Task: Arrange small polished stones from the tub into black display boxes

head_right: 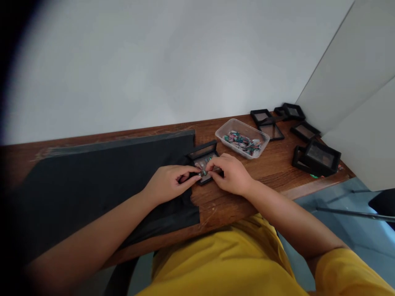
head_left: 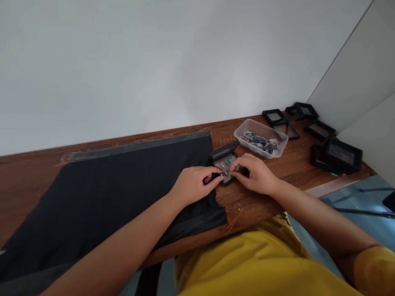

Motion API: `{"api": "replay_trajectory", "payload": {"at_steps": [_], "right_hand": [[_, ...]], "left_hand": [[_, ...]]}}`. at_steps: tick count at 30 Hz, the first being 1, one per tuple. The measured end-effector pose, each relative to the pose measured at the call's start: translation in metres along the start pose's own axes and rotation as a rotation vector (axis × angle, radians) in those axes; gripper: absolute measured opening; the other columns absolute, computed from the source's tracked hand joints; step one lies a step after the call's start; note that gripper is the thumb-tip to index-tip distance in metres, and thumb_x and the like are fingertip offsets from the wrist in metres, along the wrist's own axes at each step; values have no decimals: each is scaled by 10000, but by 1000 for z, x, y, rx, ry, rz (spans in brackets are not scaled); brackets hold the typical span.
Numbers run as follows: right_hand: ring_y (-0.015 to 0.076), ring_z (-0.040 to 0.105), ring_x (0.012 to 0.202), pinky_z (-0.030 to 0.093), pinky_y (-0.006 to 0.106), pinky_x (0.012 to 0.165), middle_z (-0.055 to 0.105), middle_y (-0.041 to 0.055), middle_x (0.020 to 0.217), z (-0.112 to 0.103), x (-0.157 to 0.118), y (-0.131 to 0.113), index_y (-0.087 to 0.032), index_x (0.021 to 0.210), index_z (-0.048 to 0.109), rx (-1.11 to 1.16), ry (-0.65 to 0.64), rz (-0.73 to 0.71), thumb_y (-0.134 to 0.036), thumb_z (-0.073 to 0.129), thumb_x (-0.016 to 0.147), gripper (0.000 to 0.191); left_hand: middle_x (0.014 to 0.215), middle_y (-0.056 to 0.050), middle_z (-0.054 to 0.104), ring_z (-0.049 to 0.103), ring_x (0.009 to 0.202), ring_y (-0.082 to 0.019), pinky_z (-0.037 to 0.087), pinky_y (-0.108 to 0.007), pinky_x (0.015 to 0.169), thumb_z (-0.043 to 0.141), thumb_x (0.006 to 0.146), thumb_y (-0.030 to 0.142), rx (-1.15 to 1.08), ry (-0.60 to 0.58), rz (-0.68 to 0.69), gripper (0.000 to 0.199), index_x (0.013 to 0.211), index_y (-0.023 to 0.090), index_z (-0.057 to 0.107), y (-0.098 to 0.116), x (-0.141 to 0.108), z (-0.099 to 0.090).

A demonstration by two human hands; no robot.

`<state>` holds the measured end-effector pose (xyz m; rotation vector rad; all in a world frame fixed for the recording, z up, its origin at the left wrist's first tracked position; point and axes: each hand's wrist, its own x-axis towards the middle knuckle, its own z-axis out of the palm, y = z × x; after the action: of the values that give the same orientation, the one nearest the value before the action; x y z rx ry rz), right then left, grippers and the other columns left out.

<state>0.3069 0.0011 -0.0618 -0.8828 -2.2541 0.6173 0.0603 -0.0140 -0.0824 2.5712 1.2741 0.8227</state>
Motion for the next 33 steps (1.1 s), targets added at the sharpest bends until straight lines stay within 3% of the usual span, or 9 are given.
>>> {"api": "replay_trajectory", "payload": {"at_steps": [12,20,26,33], "right_hand": [[187,651,838,502,307,773,761,41,903,-1,0,-4,-202,995,691,24,-29,-90,-115,592,952,139],[198,647,836,502,333,794,764,39,902,-1,0,1,-203,977,687,5,-56,-102,-163,651,939,65],[216,644,876,496,351,823,762,52,956,-2,-1,2,-196,1028,673,-44,-8,-133,-180,690,921,109],[220,644,882,504,357,828,765,53,960,-2,-1,0,-202,1038,667,-51,-43,-106,-185,675,929,111]], "left_hand": [[583,44,605,546,516,-115,393,-235,566,609,994,474,-28,-96,-100,309,1027,242,812,0,1,-2],[572,54,579,512,503,-111,361,-245,548,634,968,485,-66,-92,-136,297,1011,251,812,1,3,-1],[589,56,596,508,502,-101,369,-238,551,643,974,474,-86,-54,-103,287,1009,244,811,0,2,0],[562,62,584,501,487,-100,360,-232,542,651,974,475,-102,-37,-90,281,1006,247,813,-2,2,1]]}}
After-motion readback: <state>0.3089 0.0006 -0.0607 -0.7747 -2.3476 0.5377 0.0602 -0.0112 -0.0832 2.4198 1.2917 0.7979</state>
